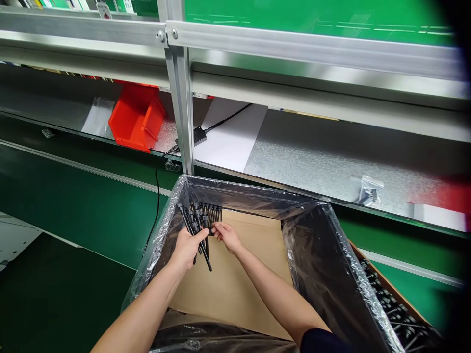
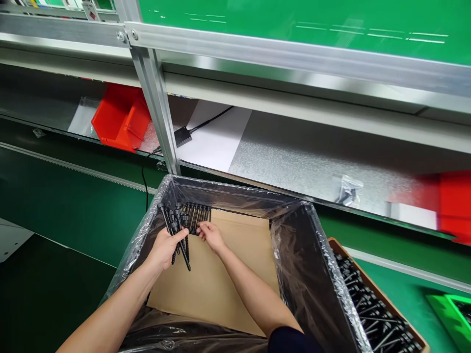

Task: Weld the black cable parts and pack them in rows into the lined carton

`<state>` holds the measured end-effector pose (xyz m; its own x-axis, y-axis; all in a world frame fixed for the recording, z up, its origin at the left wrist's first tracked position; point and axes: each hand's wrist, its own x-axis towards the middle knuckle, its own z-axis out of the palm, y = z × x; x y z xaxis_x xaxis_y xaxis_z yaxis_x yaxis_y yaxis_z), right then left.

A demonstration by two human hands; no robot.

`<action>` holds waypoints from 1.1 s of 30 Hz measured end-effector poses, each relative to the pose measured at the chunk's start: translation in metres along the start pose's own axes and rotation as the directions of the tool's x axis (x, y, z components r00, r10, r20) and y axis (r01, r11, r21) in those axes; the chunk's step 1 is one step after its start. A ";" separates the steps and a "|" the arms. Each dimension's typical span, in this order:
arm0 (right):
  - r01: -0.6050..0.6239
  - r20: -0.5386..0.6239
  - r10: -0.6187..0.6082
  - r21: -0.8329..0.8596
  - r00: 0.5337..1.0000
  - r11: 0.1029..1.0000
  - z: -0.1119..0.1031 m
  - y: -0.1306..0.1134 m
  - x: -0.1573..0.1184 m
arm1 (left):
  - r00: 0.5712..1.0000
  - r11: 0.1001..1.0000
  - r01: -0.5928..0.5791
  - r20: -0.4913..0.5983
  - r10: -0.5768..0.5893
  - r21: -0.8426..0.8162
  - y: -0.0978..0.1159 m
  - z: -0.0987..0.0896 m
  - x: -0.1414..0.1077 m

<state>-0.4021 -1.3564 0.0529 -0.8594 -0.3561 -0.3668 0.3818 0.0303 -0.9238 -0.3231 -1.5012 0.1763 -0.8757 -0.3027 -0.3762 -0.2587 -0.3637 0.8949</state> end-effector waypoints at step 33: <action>-0.285 -0.387 0.019 -0.645 0.922 0.709 -0.058 0.066 0.102 | 0.994 0.990 0.086 0.057 -0.093 0.116 -0.001 0.009 -0.013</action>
<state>-0.4841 -1.3361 -0.0515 -0.9168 0.0337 -0.3978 0.2962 0.7257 -0.6210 -0.3152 -1.4893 0.1829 -0.8696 -0.2167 -0.4437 -0.3788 -0.2838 0.8809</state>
